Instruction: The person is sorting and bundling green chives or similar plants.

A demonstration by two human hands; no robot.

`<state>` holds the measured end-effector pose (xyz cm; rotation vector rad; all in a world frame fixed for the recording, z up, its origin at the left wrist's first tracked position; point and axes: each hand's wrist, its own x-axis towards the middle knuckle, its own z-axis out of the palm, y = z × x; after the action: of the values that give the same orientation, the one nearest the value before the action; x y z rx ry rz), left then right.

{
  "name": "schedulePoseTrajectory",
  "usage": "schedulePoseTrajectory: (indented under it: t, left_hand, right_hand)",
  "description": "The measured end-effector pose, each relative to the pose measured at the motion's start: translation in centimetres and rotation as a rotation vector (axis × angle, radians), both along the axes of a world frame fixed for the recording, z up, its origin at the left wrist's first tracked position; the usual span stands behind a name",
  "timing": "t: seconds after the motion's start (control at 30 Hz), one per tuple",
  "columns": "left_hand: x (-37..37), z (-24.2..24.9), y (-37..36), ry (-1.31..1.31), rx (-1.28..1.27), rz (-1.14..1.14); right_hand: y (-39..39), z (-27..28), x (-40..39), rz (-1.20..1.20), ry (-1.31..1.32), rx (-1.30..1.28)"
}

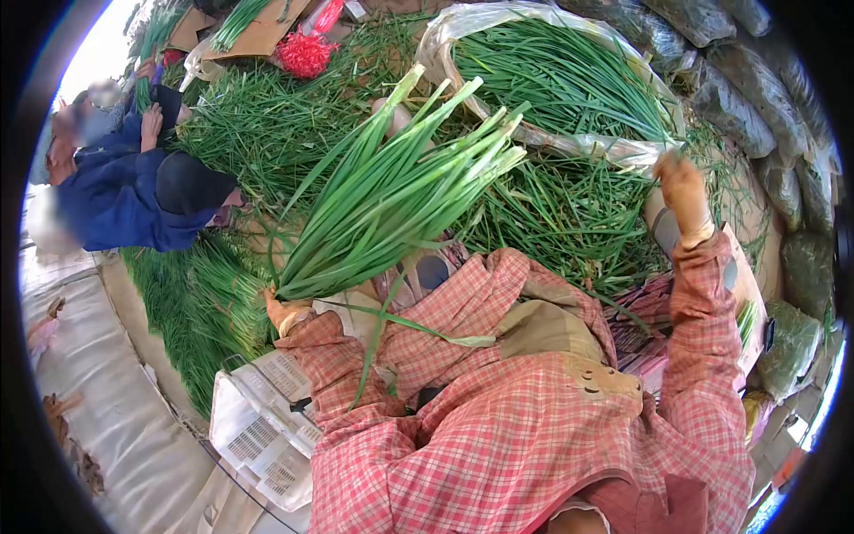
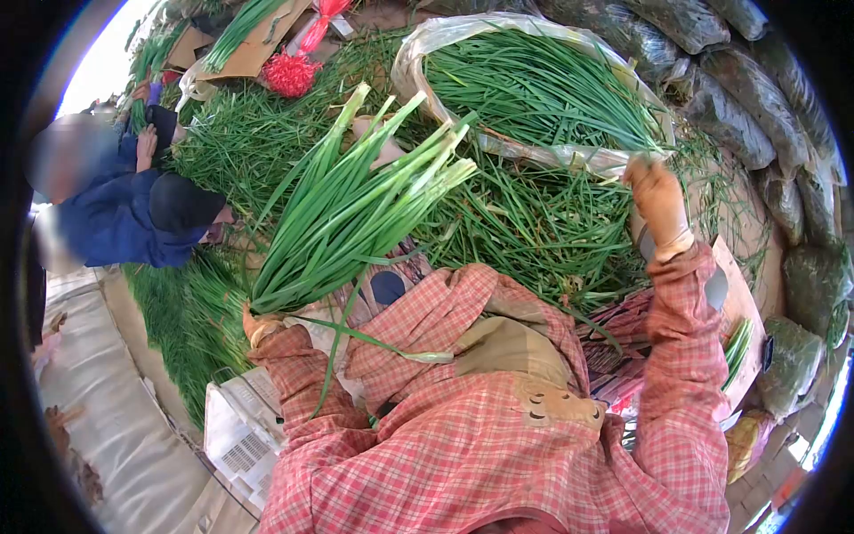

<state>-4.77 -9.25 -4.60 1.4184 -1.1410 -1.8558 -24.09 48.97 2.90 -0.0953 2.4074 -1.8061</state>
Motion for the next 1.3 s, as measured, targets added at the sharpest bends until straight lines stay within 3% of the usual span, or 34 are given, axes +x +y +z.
schedulePoseTrajectory:
  t: [0.03,0.07,0.1,0.17,0.2,0.27,0.37,0.4,0.5,0.53,0.63,0.67,0.77,0.8,0.87,0.9,0.93,0.97,1.07,1.3]
  left_hand:
    - [-0.2,0.7,1.3,0.034,0.046,0.048]
    - [-0.1,0.8,2.1,-0.141,-0.166,-0.105]
    - [0.0,0.9,2.7,-0.313,-0.382,-0.265]
    - [0.3,0.5,2.2,-0.328,-0.437,-0.358]
    - [0.6,-0.7,0.8,-0.17,-0.275,-0.288]
    - [0.7,-0.5,0.1,0.211,0.137,-0.124]
    - [0.1,0.9,2.5,-0.502,-0.597,-0.401]
    - [-0.4,2.8,4.0,-0.69,-0.707,-0.546]
    - [0.2,1.2,2.7,-0.169,-0.307,-0.352]
    - [0.1,1.0,2.6,-0.262,-0.35,-0.383]
    - [-0.2,0.1,2.1,-0.43,-0.415,-0.429]
    - [-0.3,-0.6,1.7,-0.412,-0.388,-0.414]
    - [-0.3,-0.9,0.6,-0.105,-0.05,-0.176]
    - [-0.1,-0.9,0.8,-0.328,-0.356,-0.284]
    - [-1.1,1.4,3.2,-0.755,-0.806,-0.52]
    - [-2.1,3.5,4.7,-0.767,-0.785,-0.479]
    - [-2.9,5.2,5.9,-0.78,-0.761,-0.435]
    - [-3.0,5.2,5.7,-0.793,-0.776,-0.422]
    - [-4.0,5.1,5.8,-0.771,-0.794,-0.417]
    - [-6.3,3.9,7.1,-0.399,-0.574,-0.53]
  right_hand:
    - [0.5,-1.0,1.0,0.119,0.246,0.483]
    - [-0.6,-0.1,1.8,0.231,0.49,0.963]
    - [-1.9,0.8,2.3,0.197,0.498,0.891]
    - [-9.6,5.5,2.6,0.1,0.551,0.67]
    - [-12.4,6.3,2.6,0.093,0.725,0.693]
    - [-17.0,6.9,2.2,0.115,0.718,0.801]
    - [-20.1,3.4,0.8,0.205,0.589,0.985]
    - [-20.3,3.2,1.0,0.268,0.519,0.99]
    - [-20.4,2.4,1.4,0.293,0.283,0.9]
    - [-20.4,1.9,1.6,0.269,0.2,0.848]
    - [-20.7,-1.3,1.5,0.012,0.386,0.607]
    - [-21.2,-2.1,1.3,0.06,0.286,0.623]
    - [-21.6,-5.2,-0.7,0.306,-0.395,0.034]
    - [-21.7,-6.2,-0.3,0.242,-0.449,-0.127]
    - [-21.0,-4.9,2.1,0.036,0.09,0.088]
    - [-20.3,-3.8,2.9,-0.065,0.356,0.196]
    - [-18.7,-2.1,3.0,0.051,0.519,0.377]
    - [-17.7,0.4,3.7,0.113,0.573,0.546]
    - [-15.1,1.0,4.4,0.225,0.767,0.471]
    - [-10.1,0.9,4.0,0.235,0.69,0.643]
